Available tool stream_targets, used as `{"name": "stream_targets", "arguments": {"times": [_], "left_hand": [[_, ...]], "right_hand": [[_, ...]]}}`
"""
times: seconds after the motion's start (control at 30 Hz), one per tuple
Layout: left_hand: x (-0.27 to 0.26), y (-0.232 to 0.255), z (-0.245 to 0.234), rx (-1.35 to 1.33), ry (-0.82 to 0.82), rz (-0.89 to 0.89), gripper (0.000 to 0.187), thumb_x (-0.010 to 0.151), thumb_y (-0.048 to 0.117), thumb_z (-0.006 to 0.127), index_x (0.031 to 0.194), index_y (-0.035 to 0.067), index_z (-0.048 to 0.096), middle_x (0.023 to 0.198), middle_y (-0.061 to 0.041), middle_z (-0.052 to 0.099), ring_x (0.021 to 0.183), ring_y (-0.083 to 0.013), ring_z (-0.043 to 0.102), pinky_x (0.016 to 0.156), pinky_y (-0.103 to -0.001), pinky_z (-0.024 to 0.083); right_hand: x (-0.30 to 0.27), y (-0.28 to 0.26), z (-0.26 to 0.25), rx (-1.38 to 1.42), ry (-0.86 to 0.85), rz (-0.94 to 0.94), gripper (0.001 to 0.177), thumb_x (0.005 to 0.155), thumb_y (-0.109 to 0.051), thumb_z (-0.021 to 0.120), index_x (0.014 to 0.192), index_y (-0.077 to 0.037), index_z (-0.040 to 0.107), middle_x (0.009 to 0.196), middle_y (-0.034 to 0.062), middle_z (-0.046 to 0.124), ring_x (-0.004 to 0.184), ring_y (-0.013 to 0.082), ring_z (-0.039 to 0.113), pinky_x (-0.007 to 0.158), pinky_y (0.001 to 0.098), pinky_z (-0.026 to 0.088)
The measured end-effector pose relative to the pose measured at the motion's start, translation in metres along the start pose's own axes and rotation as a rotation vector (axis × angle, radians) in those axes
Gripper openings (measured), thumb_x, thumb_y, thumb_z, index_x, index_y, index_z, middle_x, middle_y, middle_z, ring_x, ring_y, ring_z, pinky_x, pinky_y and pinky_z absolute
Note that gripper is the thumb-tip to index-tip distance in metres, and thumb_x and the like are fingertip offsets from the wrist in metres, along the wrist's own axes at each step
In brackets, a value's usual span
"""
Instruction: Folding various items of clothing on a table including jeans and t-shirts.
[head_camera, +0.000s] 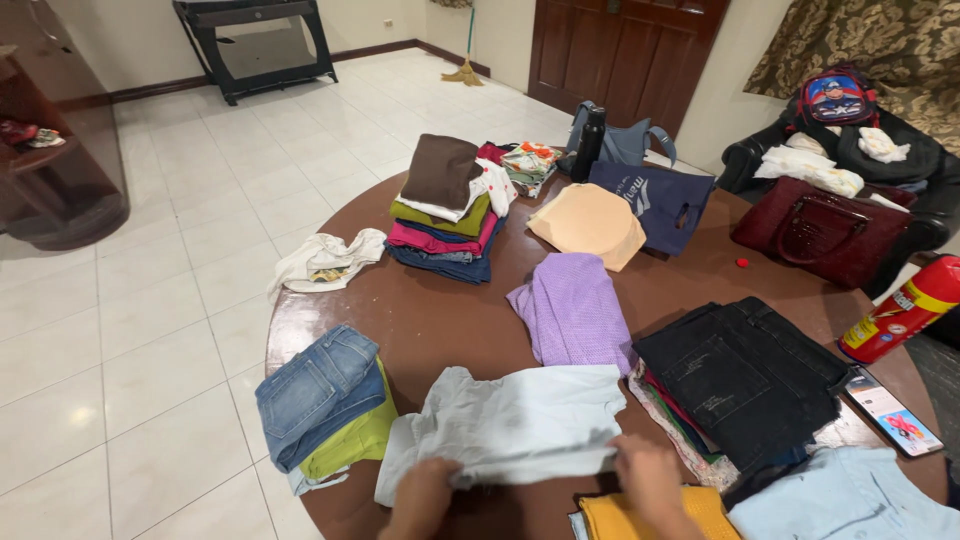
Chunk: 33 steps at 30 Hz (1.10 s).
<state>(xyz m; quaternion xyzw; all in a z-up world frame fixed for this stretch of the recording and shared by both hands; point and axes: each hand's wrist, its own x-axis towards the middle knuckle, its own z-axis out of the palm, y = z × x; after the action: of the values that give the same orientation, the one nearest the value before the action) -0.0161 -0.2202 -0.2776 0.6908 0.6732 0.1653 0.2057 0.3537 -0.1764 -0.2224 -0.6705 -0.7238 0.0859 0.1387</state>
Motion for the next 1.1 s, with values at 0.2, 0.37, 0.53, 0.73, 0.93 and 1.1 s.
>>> {"name": "stream_targets", "arguments": {"times": [0.2,0.37,0.53,0.73,0.93,1.1], "left_hand": [[0.007,0.042,-0.171,-0.158,-0.067,0.089,0.031,0.077,0.011,0.073,0.106,0.016,0.08,0.099,-0.014,0.077,0.092,-0.0296,0.075,0.084,-0.038,0.058],[0.02,0.051,-0.249,-0.268,-0.311,0.246,0.032,0.075,0.01,0.074,0.107,0.012,0.076,0.098,-0.012,0.08,0.089,-0.0223,0.077,0.082,-0.034,0.057],[0.046,0.086,-0.281,-0.033,-0.022,0.099,0.023,0.085,0.021,0.077,0.107,0.014,0.078,0.082,-0.021,0.074,0.073,-0.0317,0.071,0.071,-0.041,0.055],[0.05,0.102,-0.278,-0.199,0.617,0.303,0.023,0.082,0.006,0.072,0.102,0.015,0.08,0.093,-0.014,0.076,0.074,-0.0324,0.071,0.068,-0.041,0.056],[-0.005,0.088,-0.271,-0.142,0.53,0.345,0.025,0.079,0.007,0.074,0.099,0.018,0.083,0.095,-0.012,0.076,0.087,-0.0329,0.07,0.077,-0.042,0.055],[-0.014,0.002,-0.131,-0.05,0.241,0.167,0.034,0.073,0.002,0.069,0.097,0.021,0.083,0.095,-0.01,0.076,0.091,-0.0318,0.07,0.082,-0.042,0.056]], "right_hand": [[0.048,0.036,-0.094,0.161,0.077,-0.016,0.017,0.085,-0.015,0.071,0.102,-0.014,0.076,0.101,0.0081,0.077,0.088,0.028,0.076,0.082,0.0399,0.06],[0.065,0.065,-0.167,0.685,-0.149,-0.06,0.014,0.088,-0.007,0.067,0.1,-0.008,0.073,0.088,0.0091,0.078,0.08,0.0191,0.072,0.075,0.0351,0.058],[0.075,0.025,-0.204,0.517,-0.124,0.202,0.014,0.096,-0.012,0.069,0.104,-0.003,0.077,0.087,0.0143,0.069,0.071,0.0195,0.059,0.066,0.0337,0.052],[0.093,0.012,-0.21,0.737,0.407,-0.094,0.014,0.093,-0.002,0.068,0.107,-0.001,0.071,0.1,0.0053,0.069,0.086,0.0129,0.065,0.078,0.0268,0.052],[0.052,0.038,-0.2,0.617,0.216,-0.097,0.022,0.089,0.0,0.067,0.11,-0.004,0.071,0.096,0.0063,0.073,0.091,0.0138,0.067,0.082,0.0279,0.052],[0.013,0.094,-0.094,0.438,-0.229,0.011,0.022,0.083,-0.004,0.077,0.105,-0.01,0.078,0.099,0.0032,0.074,0.092,0.0164,0.072,0.085,0.0302,0.057]]}}
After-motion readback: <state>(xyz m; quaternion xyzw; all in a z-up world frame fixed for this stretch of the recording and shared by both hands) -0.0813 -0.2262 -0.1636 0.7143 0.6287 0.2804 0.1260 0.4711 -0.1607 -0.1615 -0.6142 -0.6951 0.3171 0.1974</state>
